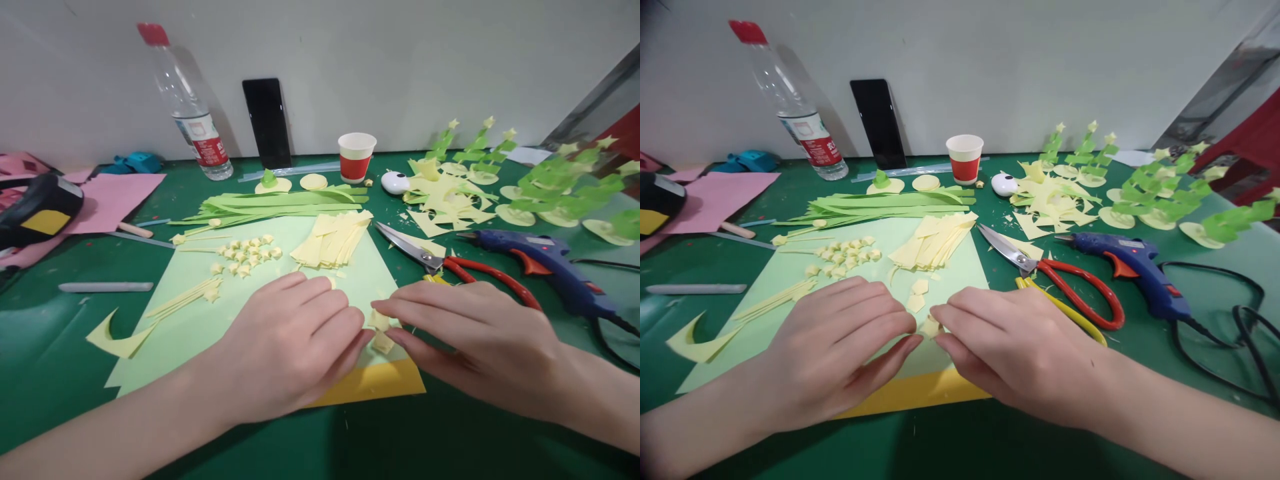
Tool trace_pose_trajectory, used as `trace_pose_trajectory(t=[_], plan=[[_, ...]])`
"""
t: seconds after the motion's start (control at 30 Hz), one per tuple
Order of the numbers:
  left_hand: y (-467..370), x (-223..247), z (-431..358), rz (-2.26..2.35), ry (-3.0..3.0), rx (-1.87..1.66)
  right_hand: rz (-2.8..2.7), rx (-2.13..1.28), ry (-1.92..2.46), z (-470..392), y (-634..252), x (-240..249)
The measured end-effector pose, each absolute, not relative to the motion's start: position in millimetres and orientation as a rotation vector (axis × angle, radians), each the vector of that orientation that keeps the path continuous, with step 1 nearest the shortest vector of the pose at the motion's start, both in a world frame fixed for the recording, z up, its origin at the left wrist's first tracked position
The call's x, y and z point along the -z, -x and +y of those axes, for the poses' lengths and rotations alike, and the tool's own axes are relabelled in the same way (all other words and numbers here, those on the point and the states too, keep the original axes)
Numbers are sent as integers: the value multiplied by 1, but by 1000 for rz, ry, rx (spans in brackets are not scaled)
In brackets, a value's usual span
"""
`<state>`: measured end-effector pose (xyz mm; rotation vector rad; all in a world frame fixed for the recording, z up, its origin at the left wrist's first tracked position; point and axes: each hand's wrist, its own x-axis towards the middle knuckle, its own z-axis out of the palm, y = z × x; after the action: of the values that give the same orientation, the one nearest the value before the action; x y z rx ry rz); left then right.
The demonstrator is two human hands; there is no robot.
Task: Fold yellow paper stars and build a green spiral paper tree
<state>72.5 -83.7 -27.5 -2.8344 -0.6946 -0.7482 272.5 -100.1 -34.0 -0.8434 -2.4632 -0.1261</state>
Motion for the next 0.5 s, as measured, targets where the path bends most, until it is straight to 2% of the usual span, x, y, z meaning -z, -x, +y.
trace_pose_trajectory(t=[0.5], plan=[[-74, 28, -90, -642, 2905, 748, -2605, -135, 740, -97, -272, 27]])
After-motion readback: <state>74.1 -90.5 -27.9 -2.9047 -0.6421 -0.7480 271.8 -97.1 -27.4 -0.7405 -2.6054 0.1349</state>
